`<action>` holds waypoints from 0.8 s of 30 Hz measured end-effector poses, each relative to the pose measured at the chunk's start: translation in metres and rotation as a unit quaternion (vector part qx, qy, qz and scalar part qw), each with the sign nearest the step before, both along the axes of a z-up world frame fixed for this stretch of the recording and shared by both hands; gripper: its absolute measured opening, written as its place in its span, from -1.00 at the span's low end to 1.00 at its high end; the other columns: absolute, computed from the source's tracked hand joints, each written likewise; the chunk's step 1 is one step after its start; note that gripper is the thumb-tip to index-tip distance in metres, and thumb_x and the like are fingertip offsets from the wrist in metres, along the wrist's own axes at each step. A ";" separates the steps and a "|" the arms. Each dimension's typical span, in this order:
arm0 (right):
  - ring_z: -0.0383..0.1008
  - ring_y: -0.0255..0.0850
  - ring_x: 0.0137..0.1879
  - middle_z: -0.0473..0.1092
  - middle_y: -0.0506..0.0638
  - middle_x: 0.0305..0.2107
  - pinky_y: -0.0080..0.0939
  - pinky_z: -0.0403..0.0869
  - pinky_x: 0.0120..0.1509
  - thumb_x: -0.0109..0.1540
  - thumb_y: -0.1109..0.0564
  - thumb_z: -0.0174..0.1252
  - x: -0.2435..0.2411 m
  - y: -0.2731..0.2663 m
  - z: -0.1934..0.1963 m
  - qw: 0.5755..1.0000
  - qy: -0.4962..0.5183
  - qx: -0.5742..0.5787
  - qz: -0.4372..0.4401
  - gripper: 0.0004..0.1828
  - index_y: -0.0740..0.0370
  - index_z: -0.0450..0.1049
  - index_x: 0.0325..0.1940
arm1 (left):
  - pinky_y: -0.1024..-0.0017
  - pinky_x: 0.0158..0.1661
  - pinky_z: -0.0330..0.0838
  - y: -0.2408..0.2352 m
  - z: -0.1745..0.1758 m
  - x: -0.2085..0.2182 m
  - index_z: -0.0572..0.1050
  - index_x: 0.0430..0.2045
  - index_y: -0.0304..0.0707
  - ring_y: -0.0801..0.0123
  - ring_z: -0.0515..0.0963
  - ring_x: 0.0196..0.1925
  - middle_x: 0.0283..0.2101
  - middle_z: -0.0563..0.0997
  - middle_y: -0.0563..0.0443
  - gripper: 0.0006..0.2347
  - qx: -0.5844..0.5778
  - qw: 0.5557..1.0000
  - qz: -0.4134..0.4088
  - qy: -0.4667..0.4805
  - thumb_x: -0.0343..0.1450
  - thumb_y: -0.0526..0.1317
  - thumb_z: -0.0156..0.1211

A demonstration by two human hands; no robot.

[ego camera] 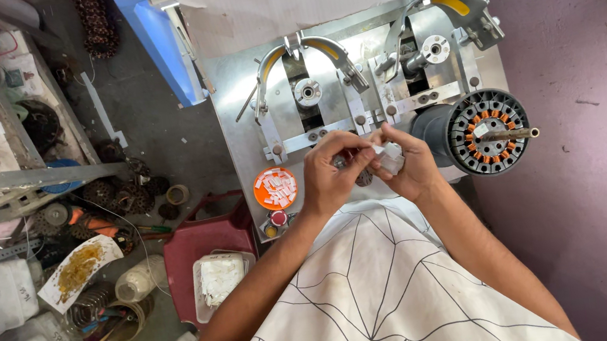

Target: The person inserts white insulation strips into the slots of a motor stator core by hand while working at a machine workbench.

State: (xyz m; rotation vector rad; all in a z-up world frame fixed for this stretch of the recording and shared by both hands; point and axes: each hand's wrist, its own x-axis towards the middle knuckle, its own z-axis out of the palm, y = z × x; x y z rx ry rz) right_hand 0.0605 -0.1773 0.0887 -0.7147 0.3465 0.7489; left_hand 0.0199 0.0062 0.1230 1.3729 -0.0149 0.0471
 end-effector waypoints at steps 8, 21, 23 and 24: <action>0.11 -0.39 -0.51 0.22 -0.19 -0.68 -0.35 0.06 -0.46 0.41 -0.02 0.08 -0.006 0.009 0.028 0.959 -0.213 -0.184 0.038 -0.70 0.11 0.36 -0.37 | 0.57 -0.32 0.45 0.004 -0.010 0.003 0.51 0.06 -0.22 0.61 0.48 -0.37 -0.33 0.52 0.18 -0.72 -0.201 0.970 0.012 0.137 0.44 -0.34 0.19; 0.39 -0.52 -0.34 0.50 -0.20 -0.43 -0.47 0.38 -0.25 0.26 0.22 0.35 -0.009 0.013 0.032 0.881 -0.326 -0.343 -0.031 -0.87 0.28 0.58 -0.14 | 0.52 -0.27 0.58 0.001 -0.007 0.001 0.61 -0.26 -0.35 0.48 0.68 -0.26 -0.29 0.68 0.02 -0.89 0.003 0.994 0.040 0.102 0.42 -0.30 0.32; 0.45 -0.52 -0.27 0.54 -0.19 -0.37 -0.48 0.42 -0.19 0.28 0.20 0.34 -0.010 0.012 0.031 0.857 -0.377 -0.350 -0.033 -0.87 0.26 0.57 -0.12 | 0.54 -0.24 0.58 0.003 -0.002 0.000 0.63 -0.30 -0.36 0.48 0.70 -0.27 -0.31 0.69 0.01 -0.89 0.093 0.993 0.050 0.059 0.40 -0.30 0.35; 0.49 -0.52 -0.23 0.56 -0.19 -0.34 -0.48 0.44 -0.16 0.29 0.19 0.34 -0.011 0.011 0.032 0.844 -0.402 -0.353 -0.034 -0.87 0.24 0.57 -0.11 | 0.54 -0.24 0.59 0.003 0.000 0.000 0.63 -0.30 -0.35 0.48 0.71 -0.27 -0.31 0.68 0.02 -0.89 0.101 0.992 0.053 0.049 0.39 -0.30 0.36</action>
